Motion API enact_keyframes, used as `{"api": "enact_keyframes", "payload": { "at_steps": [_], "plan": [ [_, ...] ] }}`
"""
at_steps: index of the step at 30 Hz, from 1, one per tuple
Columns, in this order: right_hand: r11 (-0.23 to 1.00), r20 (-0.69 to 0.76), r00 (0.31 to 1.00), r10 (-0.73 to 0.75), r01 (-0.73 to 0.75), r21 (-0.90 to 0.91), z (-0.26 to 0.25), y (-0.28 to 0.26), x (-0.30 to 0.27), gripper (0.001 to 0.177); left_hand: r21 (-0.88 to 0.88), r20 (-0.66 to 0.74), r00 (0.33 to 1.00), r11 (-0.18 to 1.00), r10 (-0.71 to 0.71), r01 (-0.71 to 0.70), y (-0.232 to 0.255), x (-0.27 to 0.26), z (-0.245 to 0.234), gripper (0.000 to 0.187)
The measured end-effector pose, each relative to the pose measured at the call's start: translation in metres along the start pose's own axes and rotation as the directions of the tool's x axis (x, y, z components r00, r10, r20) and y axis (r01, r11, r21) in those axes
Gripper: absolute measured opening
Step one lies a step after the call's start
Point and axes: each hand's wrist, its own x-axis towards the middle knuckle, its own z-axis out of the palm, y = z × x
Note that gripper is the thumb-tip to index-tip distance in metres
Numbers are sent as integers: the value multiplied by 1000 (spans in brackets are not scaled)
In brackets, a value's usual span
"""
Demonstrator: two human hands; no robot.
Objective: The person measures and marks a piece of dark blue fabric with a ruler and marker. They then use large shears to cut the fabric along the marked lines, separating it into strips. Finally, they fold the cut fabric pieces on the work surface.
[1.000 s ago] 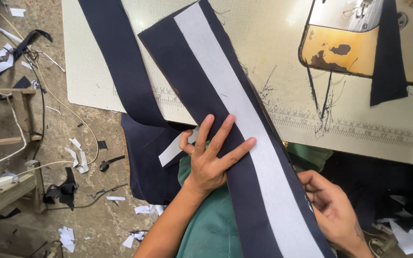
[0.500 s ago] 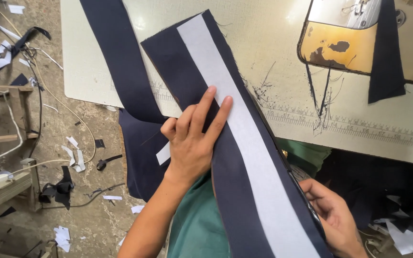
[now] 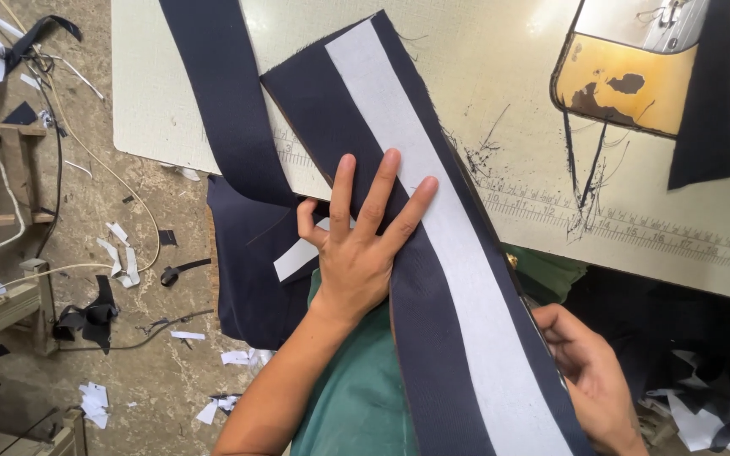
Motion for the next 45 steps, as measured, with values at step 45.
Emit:
{"api": "enact_keyframes", "payload": {
  "at_steps": [45],
  "plan": [
    [998, 14, 999, -49, 50, -49, 6, 2, 20, 25, -167, 13, 998, 985, 57, -54, 10, -26, 8, 47]
  ]
}}
